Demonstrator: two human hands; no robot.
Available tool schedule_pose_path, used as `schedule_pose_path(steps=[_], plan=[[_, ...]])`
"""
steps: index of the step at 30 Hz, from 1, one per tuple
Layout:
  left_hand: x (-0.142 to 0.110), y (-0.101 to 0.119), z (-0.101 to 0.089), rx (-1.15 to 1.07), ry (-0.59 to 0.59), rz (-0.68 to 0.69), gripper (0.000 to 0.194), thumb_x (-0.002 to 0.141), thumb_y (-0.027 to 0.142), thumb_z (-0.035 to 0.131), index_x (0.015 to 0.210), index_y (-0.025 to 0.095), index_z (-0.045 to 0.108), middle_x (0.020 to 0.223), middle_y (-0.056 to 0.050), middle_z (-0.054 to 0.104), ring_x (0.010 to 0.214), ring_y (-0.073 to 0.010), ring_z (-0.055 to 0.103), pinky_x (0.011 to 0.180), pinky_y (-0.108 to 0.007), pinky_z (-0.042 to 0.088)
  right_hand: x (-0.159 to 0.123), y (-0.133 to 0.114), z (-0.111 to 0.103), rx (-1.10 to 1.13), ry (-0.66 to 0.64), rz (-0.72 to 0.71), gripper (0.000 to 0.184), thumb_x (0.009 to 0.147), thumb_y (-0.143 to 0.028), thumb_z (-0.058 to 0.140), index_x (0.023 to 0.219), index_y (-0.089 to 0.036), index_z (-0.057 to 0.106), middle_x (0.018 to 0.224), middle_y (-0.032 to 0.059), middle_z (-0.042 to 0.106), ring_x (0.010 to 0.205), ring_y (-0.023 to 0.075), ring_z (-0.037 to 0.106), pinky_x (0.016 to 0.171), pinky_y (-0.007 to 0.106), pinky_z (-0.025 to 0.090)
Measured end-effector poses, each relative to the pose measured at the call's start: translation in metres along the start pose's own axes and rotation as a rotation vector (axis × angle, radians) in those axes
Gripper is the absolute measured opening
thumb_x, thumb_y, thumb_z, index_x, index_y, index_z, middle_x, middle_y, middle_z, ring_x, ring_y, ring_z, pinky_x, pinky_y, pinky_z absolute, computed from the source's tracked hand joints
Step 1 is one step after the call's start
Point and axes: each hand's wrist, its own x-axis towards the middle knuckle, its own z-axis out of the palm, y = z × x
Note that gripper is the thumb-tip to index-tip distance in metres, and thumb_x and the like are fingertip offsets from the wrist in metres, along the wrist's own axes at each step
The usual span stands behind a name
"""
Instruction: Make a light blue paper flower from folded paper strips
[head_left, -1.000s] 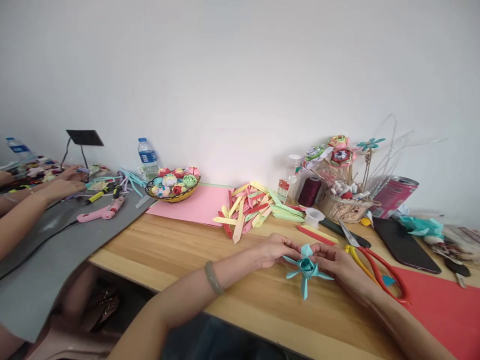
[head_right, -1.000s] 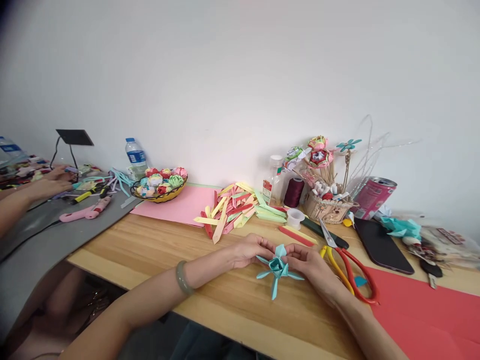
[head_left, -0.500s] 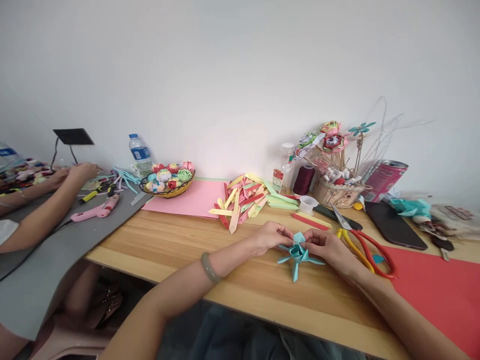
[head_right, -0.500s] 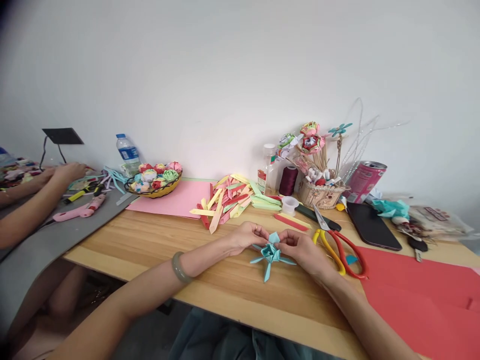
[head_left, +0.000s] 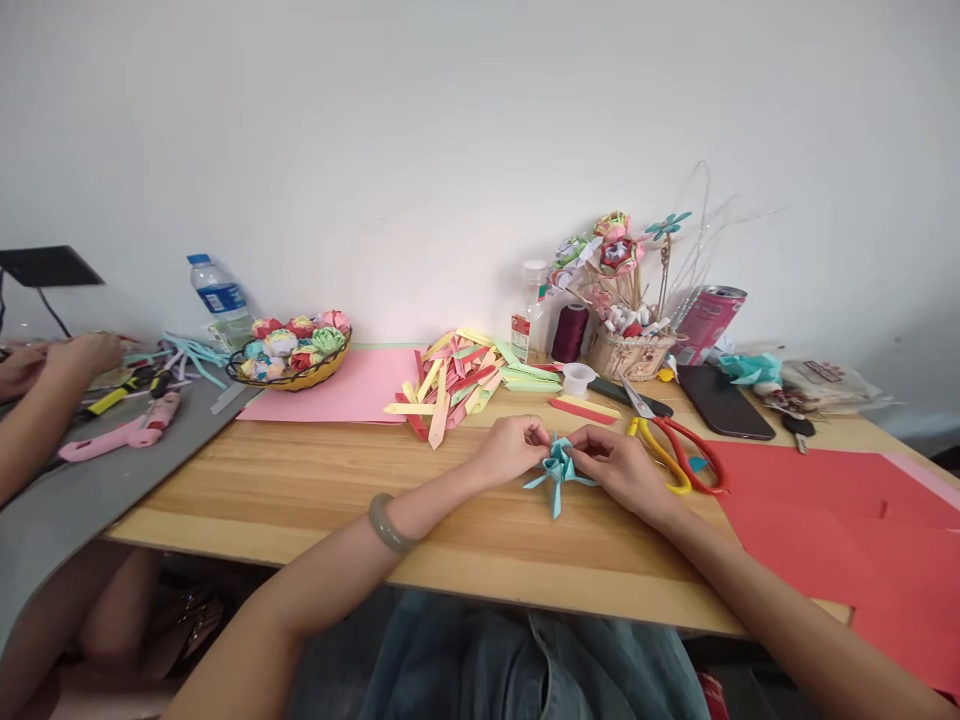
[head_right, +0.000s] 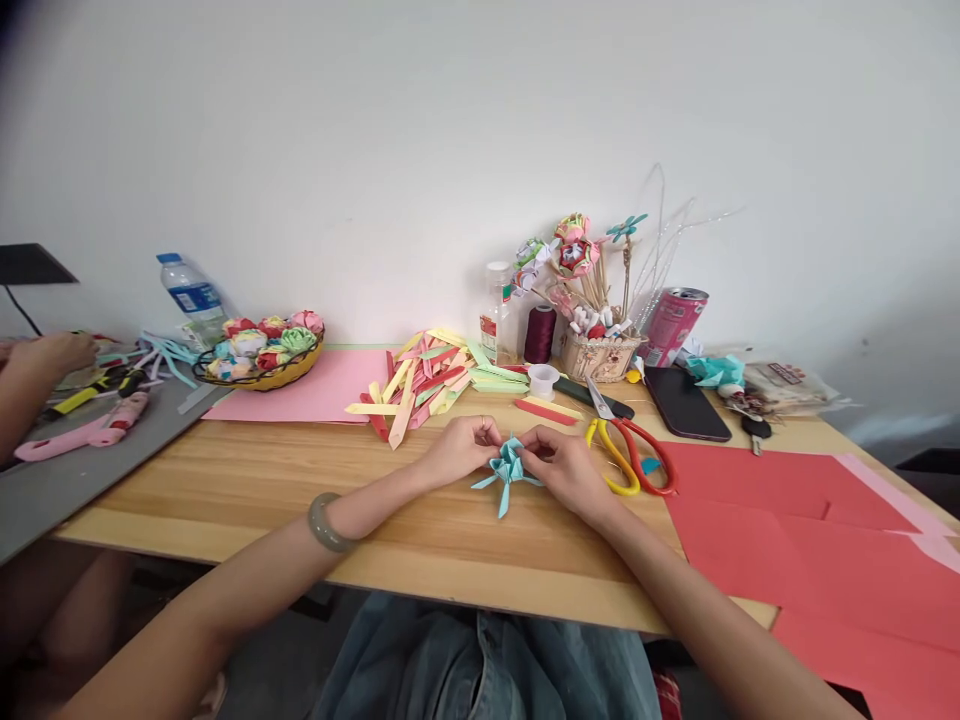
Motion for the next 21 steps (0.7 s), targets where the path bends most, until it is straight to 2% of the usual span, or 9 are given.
schedule_pose_path(steps=[6, 9, 12, 14, 18, 21], plan=[[-0.001, -0.003, 0.003, -0.054, -0.066, -0.031, 0.011, 0.063, 0.009, 0.059, 0.066, 0.015, 0.05, 0.059, 0.004, 0.056, 0.053, -0.0091, 0.055, 0.05, -0.019, 0.042, -0.002, 0.003, 0.0, -0.209, 0.052, -0.157, 0.021, 0.083, -0.035, 0.05, 0.079, -0.019, 0.063, 0.073, 0.0046, 0.068, 0.066, 0.0176, 0.061, 0.061, 0.029, 0.047], [0.002, -0.003, 0.002, -0.129, -0.071, -0.095, 0.012, 0.068, 0.009, 0.054, 0.078, 0.015, 0.05, 0.058, 0.004, 0.055, 0.047, -0.0086, 0.054, 0.046, -0.019, 0.042, -0.003, 0.007, 0.001, -0.323, 0.12, -0.259, 0.014, 0.081, -0.029, 0.051, 0.083, -0.021, 0.063, 0.076, 0.0048, 0.069, 0.071, 0.0194, 0.063, 0.066, 0.031, 0.047], [0.006, -0.002, -0.004, -0.232, -0.094, -0.158, 0.017, 0.077, 0.015, 0.047, 0.094, 0.016, 0.049, 0.059, 0.004, 0.054, 0.047, -0.009, 0.055, 0.046, -0.02, 0.045, -0.004, 0.013, 0.001, -0.403, 0.209, -0.365, 0.01, 0.081, -0.025, 0.051, 0.082, -0.022, 0.061, 0.078, 0.0047, 0.069, 0.071, 0.0196, 0.063, 0.065, 0.031, 0.046], [0.006, 0.0, -0.007, -0.296, -0.166, -0.186, 0.019, 0.081, 0.024, 0.044, 0.097, 0.014, 0.051, 0.062, 0.001, 0.056, 0.05, -0.0112, 0.057, 0.048, -0.024, 0.047, -0.005, 0.017, 0.0, -0.44, 0.259, -0.43, 0.008, 0.081, -0.022, 0.051, 0.079, -0.022, 0.058, 0.075, 0.0044, 0.068, 0.067, 0.0189, 0.062, 0.061, 0.031, 0.046], [0.004, 0.001, -0.006, -0.372, -0.318, -0.172, 0.031, 0.075, 0.038, 0.059, 0.093, 0.012, 0.06, 0.077, -0.008, 0.063, 0.059, -0.0165, 0.062, 0.053, -0.028, 0.049, -0.003, 0.019, -0.003, -0.469, 0.3, -0.549, 0.009, 0.081, -0.017, 0.052, 0.075, -0.023, 0.056, 0.082, 0.0043, 0.067, 0.077, 0.0189, 0.062, 0.066, 0.031, 0.047], [0.002, 0.001, -0.002, -0.414, -0.266, -0.072, 0.038, 0.07, 0.034, 0.066, 0.103, 0.015, 0.06, 0.095, -0.008, 0.063, 0.073, -0.0142, 0.061, 0.062, -0.024, 0.048, -0.002, 0.016, -0.005, -0.468, 0.372, -0.595, 0.01, 0.081, -0.015, 0.053, 0.076, -0.023, 0.056, 0.096, 0.0066, 0.064, 0.09, 0.021, 0.059, 0.073, 0.035, 0.046]])
